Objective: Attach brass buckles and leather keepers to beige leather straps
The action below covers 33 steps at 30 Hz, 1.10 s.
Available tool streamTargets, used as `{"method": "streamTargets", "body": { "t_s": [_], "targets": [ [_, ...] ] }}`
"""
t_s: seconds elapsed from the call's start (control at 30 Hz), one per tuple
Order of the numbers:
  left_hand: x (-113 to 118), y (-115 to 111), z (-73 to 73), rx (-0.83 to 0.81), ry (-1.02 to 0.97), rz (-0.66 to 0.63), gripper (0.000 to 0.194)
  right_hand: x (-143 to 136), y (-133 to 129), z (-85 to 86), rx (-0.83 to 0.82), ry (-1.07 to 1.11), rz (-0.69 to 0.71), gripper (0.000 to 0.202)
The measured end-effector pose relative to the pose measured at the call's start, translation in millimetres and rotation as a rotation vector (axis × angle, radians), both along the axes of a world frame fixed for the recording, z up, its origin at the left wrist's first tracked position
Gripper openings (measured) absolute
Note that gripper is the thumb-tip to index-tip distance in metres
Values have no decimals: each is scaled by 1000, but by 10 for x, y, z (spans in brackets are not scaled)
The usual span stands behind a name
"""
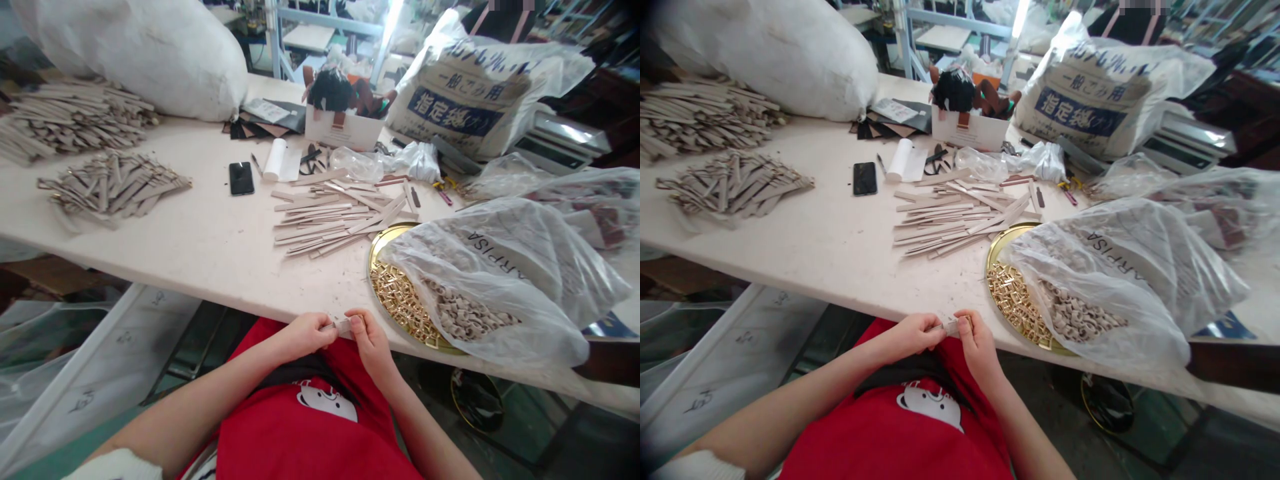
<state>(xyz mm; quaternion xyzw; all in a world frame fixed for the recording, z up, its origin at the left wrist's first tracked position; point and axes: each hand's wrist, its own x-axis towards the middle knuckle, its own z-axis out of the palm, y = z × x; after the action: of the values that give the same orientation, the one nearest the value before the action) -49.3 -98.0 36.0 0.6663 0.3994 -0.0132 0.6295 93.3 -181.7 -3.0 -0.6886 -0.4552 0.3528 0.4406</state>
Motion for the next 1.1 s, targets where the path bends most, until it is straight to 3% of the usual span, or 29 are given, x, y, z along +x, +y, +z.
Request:
{"method": "streamTargets", "body": {
  "t_s": [0.23,0.57,0.63,0.7,0.83,0.93,1.1],
  "targets": [
    [11,-57,-32,-107,-64,8,21,-166,-48,-14,20,-46,-127,23],
    [10,-48,-46,-52,-69,-53,26,-123,-38,-84,24,20,35,24],
    [24,35,-66,86,-34,-126,30,-100,5,-83,7,101,44,27],
    [41,172,-96,333,54,-202,34,-38,85,-79,4,95,53,30],
    [58,473,-183,789,322,-221,39,158,271,-123,-13,-264,-10,32],
    [62,680,-204,975,352,-232,37,254,329,-228,-7,-433,-78,32],
    [262,1111,-130,1196,346,-148,32,251,289,-355,90,-424,-95,29]
  ]
}}
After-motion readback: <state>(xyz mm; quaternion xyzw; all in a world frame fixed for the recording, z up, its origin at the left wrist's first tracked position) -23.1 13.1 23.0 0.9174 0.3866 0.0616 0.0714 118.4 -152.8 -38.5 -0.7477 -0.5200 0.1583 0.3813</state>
